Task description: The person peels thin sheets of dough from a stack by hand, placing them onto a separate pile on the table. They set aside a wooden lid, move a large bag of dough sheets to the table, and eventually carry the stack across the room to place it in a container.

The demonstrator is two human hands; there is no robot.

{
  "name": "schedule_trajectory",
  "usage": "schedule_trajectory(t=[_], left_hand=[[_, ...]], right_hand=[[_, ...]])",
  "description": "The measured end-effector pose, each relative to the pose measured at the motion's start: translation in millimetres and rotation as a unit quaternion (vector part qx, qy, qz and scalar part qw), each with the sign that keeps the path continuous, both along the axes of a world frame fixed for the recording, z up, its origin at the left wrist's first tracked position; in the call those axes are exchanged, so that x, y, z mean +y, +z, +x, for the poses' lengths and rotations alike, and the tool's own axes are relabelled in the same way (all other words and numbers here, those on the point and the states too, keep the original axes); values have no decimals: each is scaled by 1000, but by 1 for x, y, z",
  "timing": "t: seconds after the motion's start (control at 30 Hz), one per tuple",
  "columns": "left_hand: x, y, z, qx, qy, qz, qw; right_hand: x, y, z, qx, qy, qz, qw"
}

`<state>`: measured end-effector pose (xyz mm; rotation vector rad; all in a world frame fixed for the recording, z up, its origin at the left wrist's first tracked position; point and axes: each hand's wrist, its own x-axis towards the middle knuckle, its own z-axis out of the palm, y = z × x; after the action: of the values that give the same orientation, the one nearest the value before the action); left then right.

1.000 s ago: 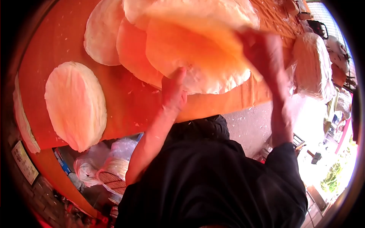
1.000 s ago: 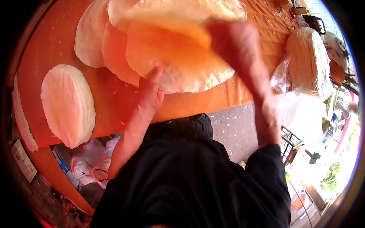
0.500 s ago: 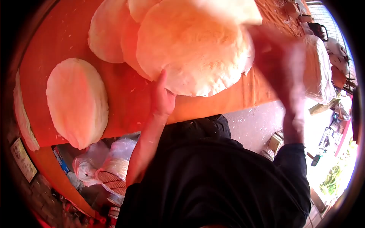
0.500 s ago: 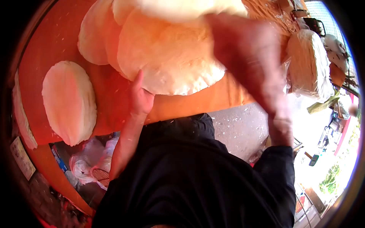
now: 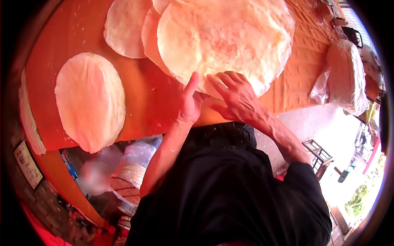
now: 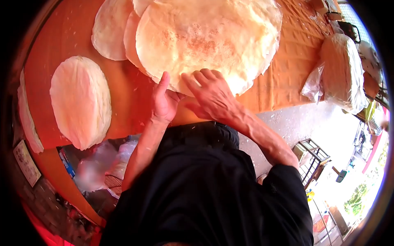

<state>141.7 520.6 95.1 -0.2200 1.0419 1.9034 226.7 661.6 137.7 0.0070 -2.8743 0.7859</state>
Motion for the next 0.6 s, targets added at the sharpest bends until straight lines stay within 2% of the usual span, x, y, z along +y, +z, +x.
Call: schedule_trajectory(t=[0.03, 0.1, 0.13, 0.17, 0.2, 0.27, 0.3, 0.33, 0.37, 0.43, 0.5, 0.6], left_hand=[[0, -3, 0, -41, 15, 8, 999], [3, -4, -1, -46, 27, 34, 998], [6, -4, -4, -45, 35, 49, 997], [8, 3, -8, -42, 26, 81, 996], [11, 0, -11, -24, 20, 117, 993], [16, -3, -22, 5, -27, 143, 989], [21, 9, -28, 1, 10, 137, 990], [23, 12, -36, 68, -19, 72, 995], [26, 12, -45, 71, -16, 20, 997], [27, 6, -67, 75, 4, -42, 996], [28, -7, -84, 69, 31, -62, 995], [36, -15, -104, 84, 70, -67, 992]], right_hand=[[0, 0, 5, 3, 0, 22, 1000], [9, 1, 14, 15, -7, 73, 997], [25, -27, 18, 32, -14, 153, 988], [36, -23, 16, 0, -31, 148, 988], [47, -13, 12, -32, -48, 141, 988], [89, -3, -6, 5, -45, 111, 993], [100, 43, -31, -57, -106, 165, 979], [117, 73, -46, -8, -104, 273, 956], [133, 103, -60, 45, -114, 379, 917], [127, 173, -79, 267, -160, 438, 843], [129, 181, -88, 319, -154, 489, 797], [152, 115, -111, 163, -68, 572, 801]])
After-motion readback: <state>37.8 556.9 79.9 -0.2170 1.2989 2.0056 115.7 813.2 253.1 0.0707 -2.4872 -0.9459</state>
